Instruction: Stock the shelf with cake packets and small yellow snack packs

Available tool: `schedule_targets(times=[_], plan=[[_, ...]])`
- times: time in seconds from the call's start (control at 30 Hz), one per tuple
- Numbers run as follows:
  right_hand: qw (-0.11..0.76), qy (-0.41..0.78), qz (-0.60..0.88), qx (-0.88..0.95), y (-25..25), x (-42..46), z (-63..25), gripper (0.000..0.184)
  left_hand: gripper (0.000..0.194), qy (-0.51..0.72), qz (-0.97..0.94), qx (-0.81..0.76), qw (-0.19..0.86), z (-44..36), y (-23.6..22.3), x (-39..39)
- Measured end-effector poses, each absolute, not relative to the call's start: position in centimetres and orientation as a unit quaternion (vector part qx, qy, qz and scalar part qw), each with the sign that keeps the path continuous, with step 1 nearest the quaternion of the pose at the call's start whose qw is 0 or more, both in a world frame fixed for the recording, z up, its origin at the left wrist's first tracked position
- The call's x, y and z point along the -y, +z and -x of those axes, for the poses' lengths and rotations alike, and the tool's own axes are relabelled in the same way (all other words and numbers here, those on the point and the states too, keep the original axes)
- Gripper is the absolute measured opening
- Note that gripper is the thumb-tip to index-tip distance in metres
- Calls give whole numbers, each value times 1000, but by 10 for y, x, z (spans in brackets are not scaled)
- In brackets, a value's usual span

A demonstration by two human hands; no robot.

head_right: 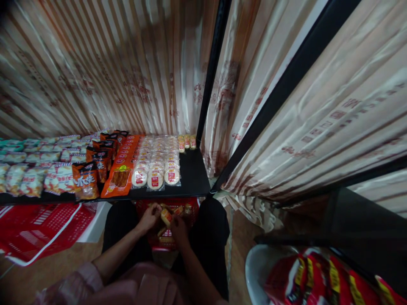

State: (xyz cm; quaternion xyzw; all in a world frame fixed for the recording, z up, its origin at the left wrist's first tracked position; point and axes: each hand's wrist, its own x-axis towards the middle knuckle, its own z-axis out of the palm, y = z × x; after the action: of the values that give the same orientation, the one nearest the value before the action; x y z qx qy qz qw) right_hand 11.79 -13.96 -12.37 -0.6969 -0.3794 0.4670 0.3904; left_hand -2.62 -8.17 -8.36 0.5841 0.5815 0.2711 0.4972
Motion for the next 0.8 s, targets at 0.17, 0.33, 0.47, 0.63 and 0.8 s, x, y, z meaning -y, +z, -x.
schedule_targets(times=[0.17,0.33,0.47,0.63,0.8], plan=[[410,465,671,408,-114,145,-119,27,13,282,-602,-573,479,22,-84,82],[418,444,681,405,-105,150,-120,27,12,293,-634,-566,438,15,-79,81],[423,411,695,412,-97,150,-122,37,13,301,-667,-545,409,9,-68,79],[428,377,694,440,-79,149,-126,39,15,308,-679,-529,406,-2,-53,74],[403,354,709,458,-60,147,-132,35,17,301,-693,-513,407,-12,-38,69]])
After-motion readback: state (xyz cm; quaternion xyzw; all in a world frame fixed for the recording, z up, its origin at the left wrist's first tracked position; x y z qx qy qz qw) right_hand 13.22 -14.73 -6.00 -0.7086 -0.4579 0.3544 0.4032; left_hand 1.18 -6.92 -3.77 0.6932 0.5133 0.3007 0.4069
